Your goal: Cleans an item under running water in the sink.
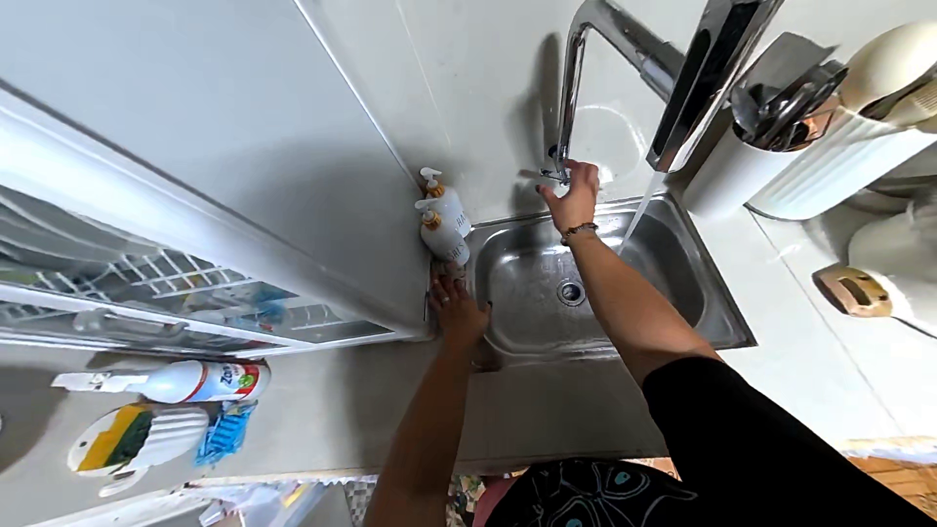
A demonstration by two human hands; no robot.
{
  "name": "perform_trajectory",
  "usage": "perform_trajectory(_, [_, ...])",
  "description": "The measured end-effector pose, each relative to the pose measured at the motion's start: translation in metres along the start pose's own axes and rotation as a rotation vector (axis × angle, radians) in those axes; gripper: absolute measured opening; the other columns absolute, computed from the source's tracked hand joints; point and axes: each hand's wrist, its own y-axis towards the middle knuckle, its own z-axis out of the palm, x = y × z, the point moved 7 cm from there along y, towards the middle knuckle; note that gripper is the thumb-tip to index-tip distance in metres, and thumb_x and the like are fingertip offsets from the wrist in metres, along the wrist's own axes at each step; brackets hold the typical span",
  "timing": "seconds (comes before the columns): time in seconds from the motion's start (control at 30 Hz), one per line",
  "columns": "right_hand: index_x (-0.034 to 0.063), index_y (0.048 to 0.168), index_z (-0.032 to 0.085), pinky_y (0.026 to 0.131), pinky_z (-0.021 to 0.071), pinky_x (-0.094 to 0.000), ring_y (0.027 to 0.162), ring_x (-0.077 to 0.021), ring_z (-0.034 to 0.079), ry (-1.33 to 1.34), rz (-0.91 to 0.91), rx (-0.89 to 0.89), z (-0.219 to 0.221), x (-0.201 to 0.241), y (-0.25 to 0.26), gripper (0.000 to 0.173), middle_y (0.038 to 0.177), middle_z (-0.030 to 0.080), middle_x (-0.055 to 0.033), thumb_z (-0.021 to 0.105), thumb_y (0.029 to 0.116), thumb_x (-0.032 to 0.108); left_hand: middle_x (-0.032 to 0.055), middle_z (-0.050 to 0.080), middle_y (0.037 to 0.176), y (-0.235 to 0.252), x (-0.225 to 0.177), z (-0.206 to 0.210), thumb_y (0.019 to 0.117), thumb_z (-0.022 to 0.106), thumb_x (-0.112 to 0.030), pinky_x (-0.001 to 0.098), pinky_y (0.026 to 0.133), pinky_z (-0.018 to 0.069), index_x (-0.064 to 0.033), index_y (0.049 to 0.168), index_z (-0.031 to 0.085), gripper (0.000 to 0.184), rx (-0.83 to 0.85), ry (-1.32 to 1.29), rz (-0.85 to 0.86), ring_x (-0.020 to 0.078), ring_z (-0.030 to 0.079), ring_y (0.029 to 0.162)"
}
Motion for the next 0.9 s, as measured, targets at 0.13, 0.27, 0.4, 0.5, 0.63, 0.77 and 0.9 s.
perform_trajectory(0.13, [0.0022, 0.124, 0.07, 0.106, 0.0478, -0.0488, 0.12, -0.0337, 0.061, 0.078, 0.067, -0.015, 0.0, -0.005, 0.015, 0.046, 0.123, 0.067, -0.0194, 0.063, 0.1007, 0.041, 0.0323, 0.022, 0.164, -0.058, 0.008, -0.011, 0.0884, 0.069, -0.048, 0.0766, 0.117, 0.003, -0.0024, 0.155, 0.044, 0.084, -0.294, -0.334, 0.248, 0.0526, 0.011, 0.154])
perform_trajectory(0.27, [0.0019, 0.143, 0.053, 0.102, 0.0527, -0.0453, 0.114, -0.027, 0.069, 0.35, 0.202, 0.032, -0.013, -0.023, 0.01, 0.05, 0.125, 0.07, -0.0181, 0.059, 0.1046, 0.034, 0.0234, 0.037, 0.16, -0.124, 0.044, -0.005, 0.0946, 0.068, -0.042, 0.0534, 0.122, 0.0292, -0.004, 0.152, 0.047, 0.071, 0.184, -0.669, 0.204, 0.0364, 0.034, 0.15])
perform_trajectory(0.4, [0.0005, 0.151, 0.042, 0.104, 0.0507, -0.0517, 0.121, -0.0348, 0.063, 0.296, 0.322, 0.44, -0.004, -0.07, -0.074, 0.066, 0.135, 0.062, -0.0246, 0.068, 0.0996, 0.033, 0.0176, 0.054, 0.149, -0.154, 0.088, 0.008, 0.0716, 0.083, -0.043, 0.0412, 0.111, 0.0468, 0.0019, 0.15, 0.046, 0.098, 0.443, -0.97, 0.334, 0.0264, 0.055, 0.135])
perform_trajectory(0.5, [-0.0091, 0.142, 0.052, 0.113, 0.0381, -0.0615, 0.133, -0.0453, 0.054, -0.343, 0.252, 1.036, 0.006, -0.119, -0.172, 0.06, 0.139, 0.058, -0.032, 0.065, 0.1017, 0.033, 0.0144, 0.065, 0.136, -0.154, 0.117, 0.001, 0.0632, 0.089, -0.051, 0.0373, 0.103, 0.0539, 0.0069, 0.144, 0.047, 0.108, 0.284, -1.189, 0.435, 0.022, 0.066, 0.121])
perform_trajectory(0.63, [0.004, 0.142, 0.059, 0.111, 0.0438, -0.0592, 0.126, -0.0389, 0.061, -0.25, 0.122, 0.804, -0.077, -0.017, -0.172, 0.055, 0.137, 0.063, -0.0226, 0.069, 0.0995, 0.037, -0.0056, 0.074, 0.113, -0.146, 0.145, -0.067, 0.0938, 0.068, -0.042, 0.0286, 0.096, 0.0564, -0.0074, 0.118, 0.066, 0.042, -0.29, -1.434, 0.56, 0.0074, 0.069, 0.108])
perform_trajectory(0.77, [-0.0002, 0.136, 0.061, 0.101, 0.0564, -0.0363, 0.112, -0.0167, 0.069, 0.376, -0.337, 0.43, -0.182, 0.124, -0.177, 0.046, 0.128, 0.07, -0.0111, 0.067, 0.0989, 0.026, -0.0134, 0.072, 0.122, -0.162, 0.119, -0.146, 0.1028, 0.05, -0.056, 0.027, 0.101, 0.0548, -0.034, 0.129, 0.068, 0.039, -0.2, -1.42, 1.041, 0.0062, 0.068, 0.114])
perform_trajectory(0.9, [0.0238, 0.138, 0.059, 0.087, 0.0601, -0.0474, 0.098, -0.0291, 0.074, 1.292, -0.249, 0.524, -0.134, 0.088, -0.182, 0.058, 0.11, 0.076, -0.0108, 0.044, 0.0982, 0.062, 0.0035, 0.073, 0.115, -0.159, 0.105, -0.117, 0.1051, 0.052, -0.031, 0.0317, 0.096, 0.0574, -0.0113, 0.125, 0.066, 0.031, 0.089, -1.174, 0.897, 0.0148, 0.07, 0.107])
